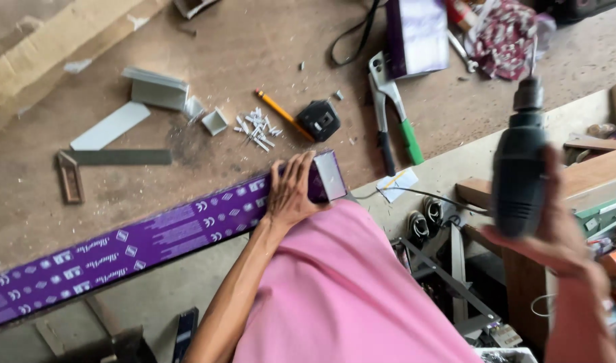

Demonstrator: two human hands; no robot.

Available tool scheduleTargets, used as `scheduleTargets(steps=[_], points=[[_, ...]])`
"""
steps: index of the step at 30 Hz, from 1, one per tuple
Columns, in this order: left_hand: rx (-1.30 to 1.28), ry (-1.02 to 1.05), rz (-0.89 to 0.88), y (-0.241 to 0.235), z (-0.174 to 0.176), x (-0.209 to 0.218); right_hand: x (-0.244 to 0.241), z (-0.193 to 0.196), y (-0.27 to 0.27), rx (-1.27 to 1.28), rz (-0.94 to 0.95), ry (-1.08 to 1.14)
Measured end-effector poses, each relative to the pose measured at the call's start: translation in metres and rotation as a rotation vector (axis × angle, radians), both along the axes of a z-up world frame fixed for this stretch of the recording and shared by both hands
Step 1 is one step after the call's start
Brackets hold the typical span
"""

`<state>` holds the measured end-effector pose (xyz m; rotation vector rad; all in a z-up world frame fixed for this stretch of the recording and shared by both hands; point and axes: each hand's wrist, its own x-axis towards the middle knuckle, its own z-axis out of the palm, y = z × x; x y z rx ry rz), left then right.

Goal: Assembling metal components by drilling holes and installing rivets

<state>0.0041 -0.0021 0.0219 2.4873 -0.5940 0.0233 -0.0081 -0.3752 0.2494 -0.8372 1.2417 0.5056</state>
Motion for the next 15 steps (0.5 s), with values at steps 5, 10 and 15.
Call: scheduleTargets(steps=[5,10,15], points=[[-0.084,0.215,-0.041,0.006,0.004,0.001,0.022,-0.101,-0.003,-1.122,0.906,-0.34],[-0.114,0.163,0.184,0.037,-0.002,0.008,0.06,-0.229,-0.081,-1.527,0.851,-0.531],[-0.181,0.228,0.607,0.066,-0.053,0.036,0.079,-0.223,-0.086,-1.587,0.947,-0.358]])
